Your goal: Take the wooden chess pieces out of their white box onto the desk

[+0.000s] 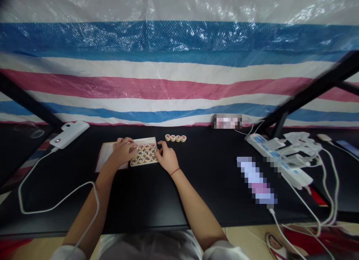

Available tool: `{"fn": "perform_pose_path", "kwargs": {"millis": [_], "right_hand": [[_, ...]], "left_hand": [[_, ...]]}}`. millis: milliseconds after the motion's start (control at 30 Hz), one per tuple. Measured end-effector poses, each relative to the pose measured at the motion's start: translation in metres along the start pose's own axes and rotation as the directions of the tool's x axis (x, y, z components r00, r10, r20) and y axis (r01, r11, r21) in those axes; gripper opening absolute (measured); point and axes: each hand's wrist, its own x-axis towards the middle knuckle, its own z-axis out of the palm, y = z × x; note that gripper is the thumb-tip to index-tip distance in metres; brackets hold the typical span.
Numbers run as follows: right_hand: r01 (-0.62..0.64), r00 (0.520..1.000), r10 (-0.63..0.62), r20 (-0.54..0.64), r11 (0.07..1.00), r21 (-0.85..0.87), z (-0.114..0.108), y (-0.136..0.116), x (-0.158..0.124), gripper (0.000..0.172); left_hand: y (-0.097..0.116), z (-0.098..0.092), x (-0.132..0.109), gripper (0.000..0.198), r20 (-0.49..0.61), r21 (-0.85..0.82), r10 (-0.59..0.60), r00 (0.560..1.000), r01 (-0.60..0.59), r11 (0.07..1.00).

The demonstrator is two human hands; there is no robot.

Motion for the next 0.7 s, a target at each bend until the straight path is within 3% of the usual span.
{"fn": "perform_pose_path", "kwargs": {"millis": [167,367,600,700], "right_hand": [[-0.016,1.000,0.017,0.011,0.999,-0.039,0.002,-0.005,-0.004,0.027],[-0.038,0.999,0.039,0.005,0.998,-0.054,0.004,-0.007,-0.005,0.027],[-0.038,0.999,0.039,0.022,0.998,-0.040,0.004,-0.004,-0.004,0.027],[0.018,1.000,-0.018,-0.002,1.000,0.017,-0.001,-0.006,-0.003,0.030]], "left_hand": [[-0.001,0.001,-0.002,0.024,0.010,0.015,-0.038,0.999,0.038,0.999],[-0.002,-0.006,-0.001,0.024,0.017,0.004,-0.001,1.000,0.001,1.000],[-0.008,-0.017,0.003,0.022,0.165,-0.090,-0.001,0.986,0.016,0.996],[-0.010,-0.021,0.004,0.020,0.048,-0.241,-0.004,0.999,0.015,0.970]]}}
